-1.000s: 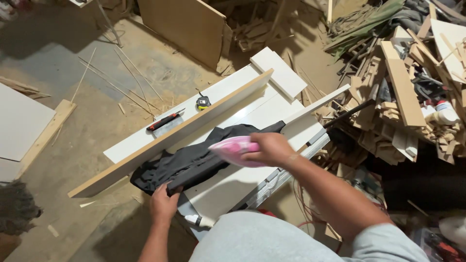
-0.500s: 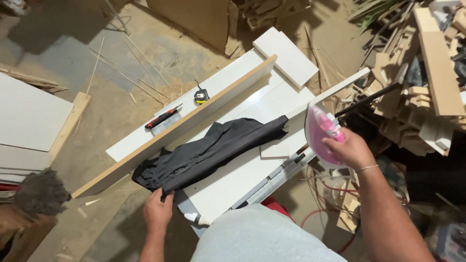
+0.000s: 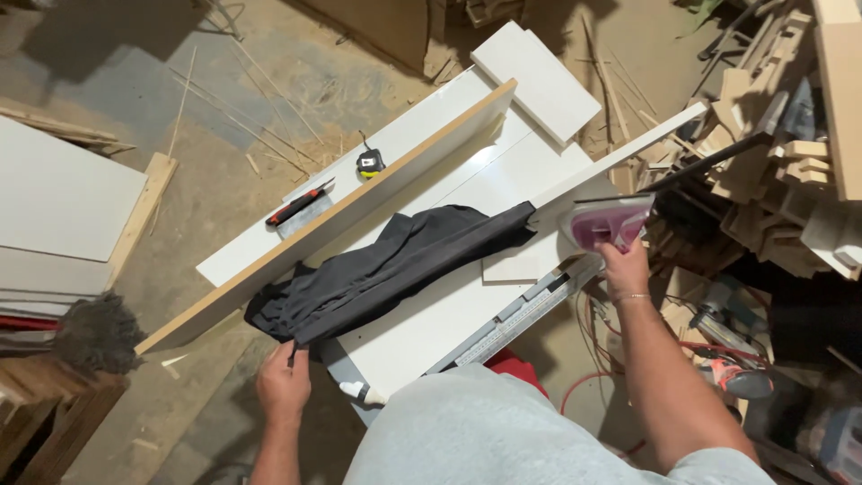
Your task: Iron a black garment on a white board in a workshop environment.
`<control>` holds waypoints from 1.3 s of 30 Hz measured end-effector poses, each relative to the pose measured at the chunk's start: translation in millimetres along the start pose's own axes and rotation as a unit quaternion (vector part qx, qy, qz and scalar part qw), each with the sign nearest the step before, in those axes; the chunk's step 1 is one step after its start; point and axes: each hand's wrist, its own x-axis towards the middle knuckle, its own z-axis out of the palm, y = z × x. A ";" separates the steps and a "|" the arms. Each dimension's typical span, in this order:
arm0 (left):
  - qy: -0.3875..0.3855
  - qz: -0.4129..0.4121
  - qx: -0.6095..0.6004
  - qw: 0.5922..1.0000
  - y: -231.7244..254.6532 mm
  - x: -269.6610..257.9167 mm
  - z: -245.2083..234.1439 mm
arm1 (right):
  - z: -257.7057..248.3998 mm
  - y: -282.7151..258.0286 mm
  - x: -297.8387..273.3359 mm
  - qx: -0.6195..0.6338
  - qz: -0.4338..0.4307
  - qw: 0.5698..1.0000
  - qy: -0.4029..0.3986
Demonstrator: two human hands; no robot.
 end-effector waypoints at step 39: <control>0.469 -0.024 -0.738 0.485 -40.1 110.4 -228.7 | 101.1 -63.2 -104.8 -0.553 -0.317 0.728 -0.252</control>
